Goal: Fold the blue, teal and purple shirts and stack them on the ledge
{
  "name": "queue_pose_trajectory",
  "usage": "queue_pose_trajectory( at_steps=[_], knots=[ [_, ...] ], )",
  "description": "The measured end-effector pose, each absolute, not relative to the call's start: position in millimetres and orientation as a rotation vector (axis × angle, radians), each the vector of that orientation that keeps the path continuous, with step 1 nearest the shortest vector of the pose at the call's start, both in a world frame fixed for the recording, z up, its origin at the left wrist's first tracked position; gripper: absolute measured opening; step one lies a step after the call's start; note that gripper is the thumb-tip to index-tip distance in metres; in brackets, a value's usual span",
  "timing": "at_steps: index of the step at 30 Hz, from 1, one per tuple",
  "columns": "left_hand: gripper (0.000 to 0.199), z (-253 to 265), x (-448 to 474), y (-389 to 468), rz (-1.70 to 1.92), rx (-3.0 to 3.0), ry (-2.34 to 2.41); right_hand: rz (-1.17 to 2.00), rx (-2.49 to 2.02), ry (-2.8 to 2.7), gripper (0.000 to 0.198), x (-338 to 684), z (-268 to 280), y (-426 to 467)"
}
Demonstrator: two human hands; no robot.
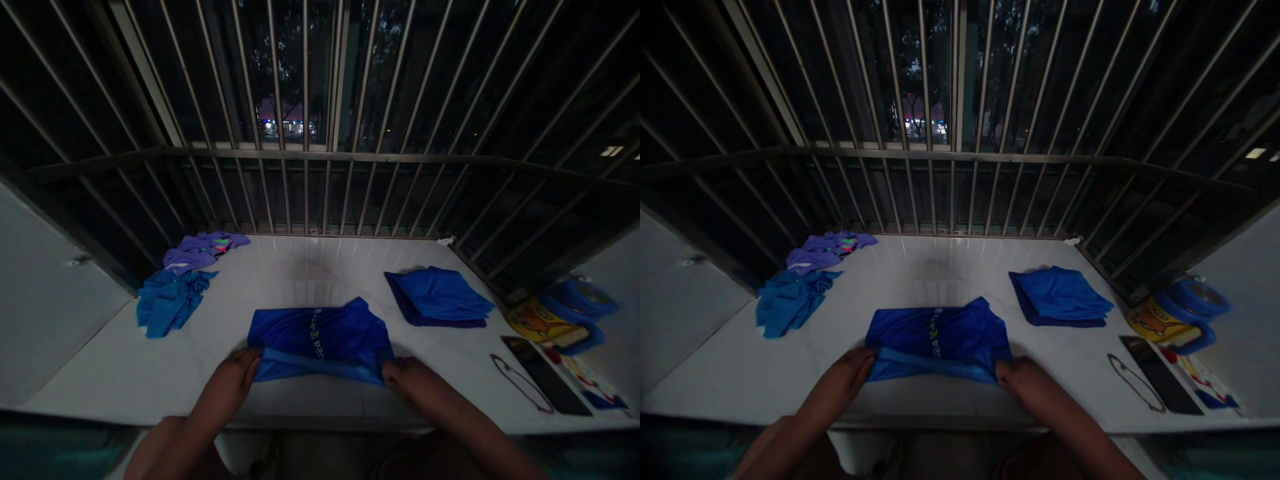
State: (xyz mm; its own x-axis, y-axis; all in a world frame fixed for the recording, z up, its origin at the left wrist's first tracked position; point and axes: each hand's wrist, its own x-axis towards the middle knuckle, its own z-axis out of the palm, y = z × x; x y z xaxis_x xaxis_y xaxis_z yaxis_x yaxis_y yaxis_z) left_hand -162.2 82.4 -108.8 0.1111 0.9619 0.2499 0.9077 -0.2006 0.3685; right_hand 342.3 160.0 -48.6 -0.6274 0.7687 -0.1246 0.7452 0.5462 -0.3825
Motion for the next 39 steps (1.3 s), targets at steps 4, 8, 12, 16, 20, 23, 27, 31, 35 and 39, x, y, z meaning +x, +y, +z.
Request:
queue_pose_trajectory(
  at_steps=[4,8,12,16,20,23,27,31,35,39],
  knots=[
    [0.065,-107,-164,101,0.695,2.316,1.872,0.715,-1.431,-2.679,0.015,344,-40,150],
    [0.02,-97,-160,105,0.476,2.321,1.692,0.359,-1.449,-2.637,0.036,327,-50,172],
    [0.002,-76,-160,68,0.386,2.294,1.48,0.185,-1.464,-2.691,0.043,319,-67,198],
    [0.023,-66,-169,33,0.307,2.126,1.4,0.267,-1.41,-2.76,0.021,321,-66,215],
    [0.053,-75,-168,55,0.451,2.25,1.645,0.407,-1.304,-2.726,0.026,320,-55,224],
    [0.041,-81,-163,87,0.457,2.376,1.7,0.589,-1.244,-2.648,0.029,316,-42,233],
    [0.019,-59,-165,137,0.297,2.312,1.378,0.804,-1.169,-2.66,0.021,306,-11,270],
    [0.026,-12,-178,217,0.295,2.064,1.367,0.697,-1.303,-2.615,0.02,286,22,335],
    [0.037,18,-174,280,0.785,1.93,1.979,0.336,-1.536,-2.341,0.036,262,40,370],
    [0.048,-12,-144,256,0.991,2.09,2.084,0.249,-1.524,-2.347,0.036,253,22,323]
  ],
)
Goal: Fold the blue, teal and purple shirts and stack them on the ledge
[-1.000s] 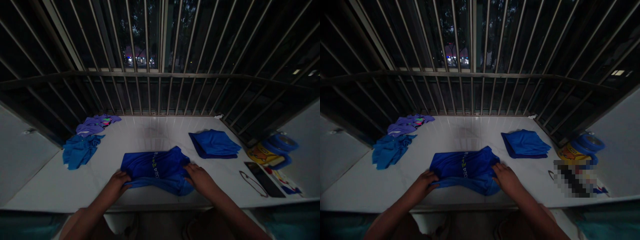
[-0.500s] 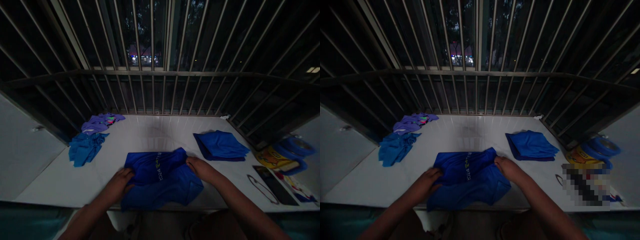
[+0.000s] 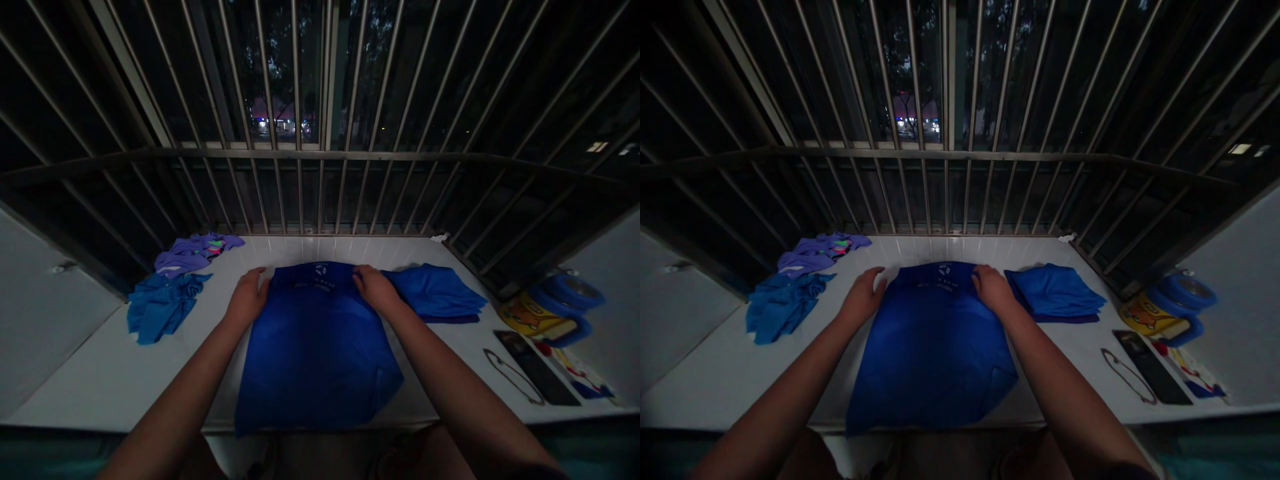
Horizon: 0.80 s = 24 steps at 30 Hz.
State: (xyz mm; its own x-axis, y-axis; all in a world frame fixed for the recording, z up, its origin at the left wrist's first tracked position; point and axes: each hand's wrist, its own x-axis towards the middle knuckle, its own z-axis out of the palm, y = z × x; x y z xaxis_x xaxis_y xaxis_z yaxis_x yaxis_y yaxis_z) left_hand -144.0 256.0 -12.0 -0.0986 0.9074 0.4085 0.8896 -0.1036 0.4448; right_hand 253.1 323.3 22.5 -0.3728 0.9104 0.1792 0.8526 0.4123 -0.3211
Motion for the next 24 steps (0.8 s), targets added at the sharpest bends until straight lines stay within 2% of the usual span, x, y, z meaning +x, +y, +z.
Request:
queue_pose_trajectory(
  at_steps=[3,7,10,13,16,18,21,24],
  knots=[
    [0.047,-70,-124,196,0.785,2.343,1.866,0.337,-1.424,-2.517,0.029,268,-23,255],
    [0.058,-141,-120,115,0.569,2.499,1.901,0.293,-1.39,-2.602,0.056,311,-98,176],
    [0.069,-167,-126,73,0.449,2.57,1.927,0.291,-1.437,-2.603,0.063,336,-140,138],
    [0.07,-177,-129,46,0.376,2.597,1.965,0.232,-1.423,-2.604,0.066,348,-162,108],
    [0.065,-177,-131,32,0.319,2.538,2.008,0.179,-1.378,-2.585,0.066,353,-167,90],
    [0.057,-169,-133,35,0.327,2.467,1.987,0.218,-1.361,-2.57,0.058,353,-157,91],
    [0.044,-140,-136,65,0.507,2.326,1.924,0.306,-1.425,-2.472,0.04,344,-122,120],
    [0.04,-103,-131,124,0.696,2.182,1.893,0.309,-1.527,-2.372,0.036,322,-77,174]
  ],
)
